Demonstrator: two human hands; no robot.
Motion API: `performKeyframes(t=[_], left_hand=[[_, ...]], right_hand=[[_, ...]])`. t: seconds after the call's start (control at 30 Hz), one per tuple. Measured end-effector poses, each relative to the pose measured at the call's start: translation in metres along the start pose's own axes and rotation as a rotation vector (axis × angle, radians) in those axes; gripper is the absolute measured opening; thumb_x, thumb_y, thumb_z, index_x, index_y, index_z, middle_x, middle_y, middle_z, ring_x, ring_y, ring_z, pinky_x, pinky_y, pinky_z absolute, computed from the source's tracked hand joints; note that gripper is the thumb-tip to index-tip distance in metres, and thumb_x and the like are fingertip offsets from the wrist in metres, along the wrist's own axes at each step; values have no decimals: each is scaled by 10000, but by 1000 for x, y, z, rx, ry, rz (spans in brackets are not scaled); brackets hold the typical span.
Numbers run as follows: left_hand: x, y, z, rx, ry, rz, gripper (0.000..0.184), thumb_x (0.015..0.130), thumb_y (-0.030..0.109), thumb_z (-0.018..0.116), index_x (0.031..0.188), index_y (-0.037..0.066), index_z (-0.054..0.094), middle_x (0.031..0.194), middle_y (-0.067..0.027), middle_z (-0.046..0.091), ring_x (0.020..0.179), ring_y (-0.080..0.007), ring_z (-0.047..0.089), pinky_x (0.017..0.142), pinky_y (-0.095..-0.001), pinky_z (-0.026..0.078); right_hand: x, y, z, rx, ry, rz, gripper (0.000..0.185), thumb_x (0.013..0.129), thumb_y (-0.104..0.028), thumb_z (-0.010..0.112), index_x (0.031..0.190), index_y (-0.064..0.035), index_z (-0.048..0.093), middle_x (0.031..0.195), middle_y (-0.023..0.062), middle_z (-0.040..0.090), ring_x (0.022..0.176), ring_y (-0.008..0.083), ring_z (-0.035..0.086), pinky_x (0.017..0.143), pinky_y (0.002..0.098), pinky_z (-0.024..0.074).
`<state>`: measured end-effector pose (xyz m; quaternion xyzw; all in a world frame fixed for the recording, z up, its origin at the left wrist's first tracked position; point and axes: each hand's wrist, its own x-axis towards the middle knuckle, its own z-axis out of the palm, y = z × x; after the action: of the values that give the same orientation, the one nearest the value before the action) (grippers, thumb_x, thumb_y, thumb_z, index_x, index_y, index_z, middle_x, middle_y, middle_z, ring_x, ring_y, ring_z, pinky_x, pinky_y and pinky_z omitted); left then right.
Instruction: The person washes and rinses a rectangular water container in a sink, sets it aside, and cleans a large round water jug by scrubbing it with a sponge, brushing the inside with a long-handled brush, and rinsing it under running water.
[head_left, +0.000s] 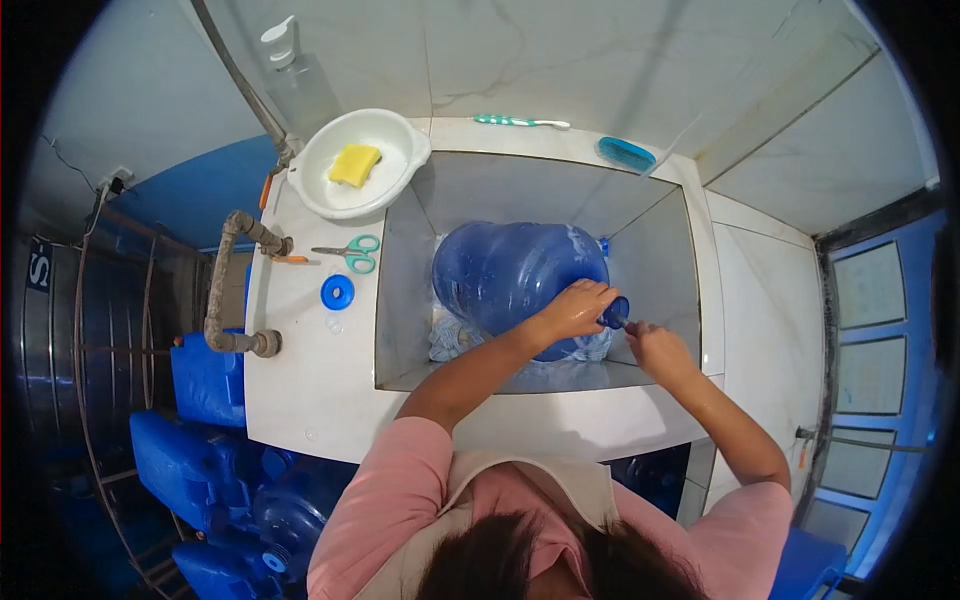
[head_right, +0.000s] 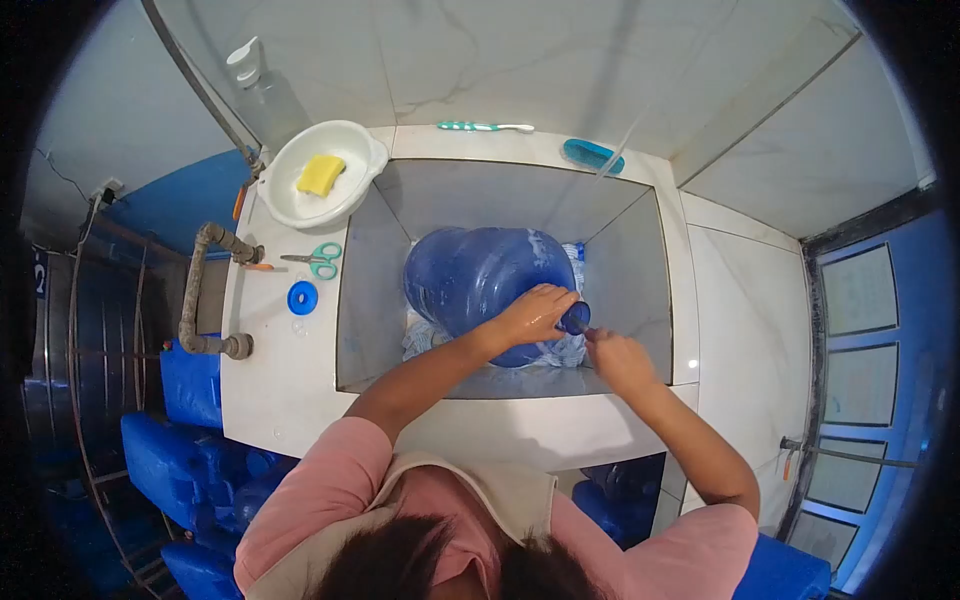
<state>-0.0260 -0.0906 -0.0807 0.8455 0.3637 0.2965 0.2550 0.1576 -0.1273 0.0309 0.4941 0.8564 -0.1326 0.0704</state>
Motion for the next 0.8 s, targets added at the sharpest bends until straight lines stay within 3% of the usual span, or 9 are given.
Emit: performKeyframes(t=[0.1,0.2,0.27,0.37,0.5,0.57,0.7,0.77,0.8], left_hand=[[-7,2,7,-14,-55,60,617,615,185,752,1137,18,469,1001,-144,534,1006,-338,518,919,-412,388],[-9,5,-3,-18,-35,52,616,620,188,751,1139,15,469,1003,-149,540,1005,-346,516,917,-411,389],[-8,3,-11,-19,-19,2,618,621,190,750,1143,16,468,1006,-152,542,1009,-347,515,921,-413,386],[-8,-3,-12,7,27,-30,621,616,196,749,1141,16,471,1017,-160,549,1019,-345,512,931,-418,382],[-12,-1,-10,7,1,42,623,607,194,750,1136,15,474,1017,-160,548,1021,-342,512,928,-416,383],[-12,2,-8,-4,20,32,620,605,190,750,1133,15,476,1014,-159,548,1020,-341,512,927,-414,385],[-9,1,-10,-35,-12,-5,619,598,170,747,1134,19,476,1009,-155,545,1023,-340,512,938,-413,381],[-11,4,-6,-49,-66,11,619,596,164,746,1135,20,476,1006,-153,544,1023,-339,511,941,-413,380],[-13,6,-2,-33,-45,46,613,596,164,747,1128,22,478,996,-151,542,1007,-339,514,932,-414,383]], right_hand=[[2,-3,-22,-110,-192,-18,208,860,-224,539,900,-43,634,837,175,646,719,358,626,654,467,495],[-7,2,-33,122,-254,-35,198,845,-220,555,877,-38,627,842,173,645,699,362,623,651,467,493],[-18,-8,-12,105,64,18,214,839,-236,567,881,-40,642,778,176,638,684,370,615,637,466,488],[-3,-17,-11,-103,-4,-20,226,861,-257,552,904,-52,637,764,178,632,672,372,610,602,468,480],[4,-5,-27,-7,-189,-155,247,865,-259,550,910,-28,624,742,190,627,657,368,612,588,469,483],[-10,-5,-16,127,-19,-38,255,859,-250,552,882,-8,632,738,200,624,652,372,612,598,470,483],[-14,-8,4,-31,142,92,278,856,-260,557,859,4,646,695,210,614,657,381,610,604,471,481],[-3,-5,-9,-42,-181,-47,267,871,-257,544,895,-7,635,720,211,620,664,382,612,611,474,483],[-2,-5,-19,-42,-175,-43,267,871,-257,544,895,-7,635,720,211,620,664,382,612,611,474,483]])
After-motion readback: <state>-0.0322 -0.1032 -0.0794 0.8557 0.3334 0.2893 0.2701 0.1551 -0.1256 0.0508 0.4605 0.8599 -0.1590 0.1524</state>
